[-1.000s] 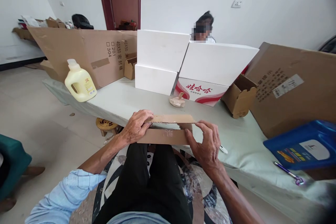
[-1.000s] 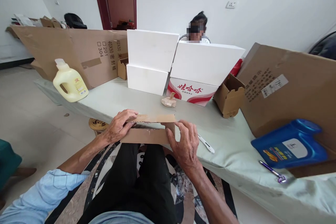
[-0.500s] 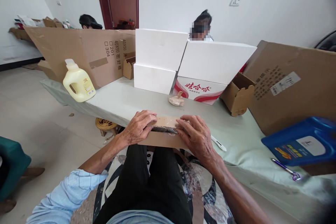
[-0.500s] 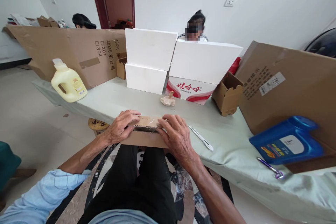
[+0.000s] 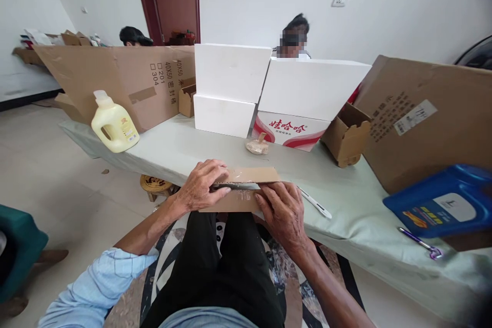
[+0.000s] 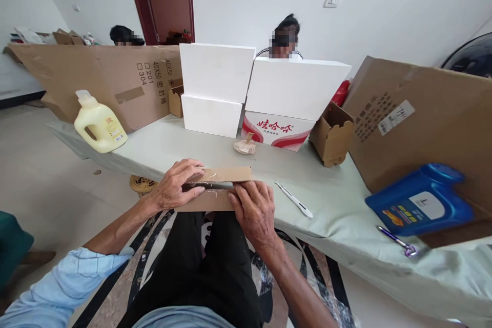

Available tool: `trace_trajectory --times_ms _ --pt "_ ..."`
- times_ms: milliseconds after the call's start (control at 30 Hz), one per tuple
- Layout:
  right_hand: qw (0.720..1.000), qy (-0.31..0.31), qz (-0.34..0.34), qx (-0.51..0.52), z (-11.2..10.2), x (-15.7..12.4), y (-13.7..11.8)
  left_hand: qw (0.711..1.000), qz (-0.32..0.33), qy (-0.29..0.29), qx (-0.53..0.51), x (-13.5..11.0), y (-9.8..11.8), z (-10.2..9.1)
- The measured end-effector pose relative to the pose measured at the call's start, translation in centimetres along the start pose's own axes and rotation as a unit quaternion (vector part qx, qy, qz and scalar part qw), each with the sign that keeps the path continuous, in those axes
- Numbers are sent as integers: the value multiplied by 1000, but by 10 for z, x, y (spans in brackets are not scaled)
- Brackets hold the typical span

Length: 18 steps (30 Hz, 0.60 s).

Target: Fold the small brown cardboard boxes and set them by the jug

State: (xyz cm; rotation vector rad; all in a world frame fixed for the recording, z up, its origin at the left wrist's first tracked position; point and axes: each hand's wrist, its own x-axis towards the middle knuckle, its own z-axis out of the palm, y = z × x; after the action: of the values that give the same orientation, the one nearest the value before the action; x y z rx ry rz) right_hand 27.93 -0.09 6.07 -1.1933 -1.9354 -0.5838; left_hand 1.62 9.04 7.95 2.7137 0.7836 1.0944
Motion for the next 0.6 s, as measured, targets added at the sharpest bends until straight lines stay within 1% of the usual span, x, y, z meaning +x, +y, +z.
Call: trace_trajectory --times_ms 133,200,333,433,600 --pt "1000 -2 2 1 2 1 -1 999 32 5 26 9 11 -1" --pt "1000 -3 11 8 3 0 -1 999 32 1 34 13 16 0" --pt "999 6 34 21 6 -4 -5 998 32 -25 46 19 25 2" --pt "997 27 61 33 9 -6 -9 998 34 -32 46 22 27 5" --pt "985 58 126 97 15 -7 -13 1000 29 -5 -8 25 25 11"
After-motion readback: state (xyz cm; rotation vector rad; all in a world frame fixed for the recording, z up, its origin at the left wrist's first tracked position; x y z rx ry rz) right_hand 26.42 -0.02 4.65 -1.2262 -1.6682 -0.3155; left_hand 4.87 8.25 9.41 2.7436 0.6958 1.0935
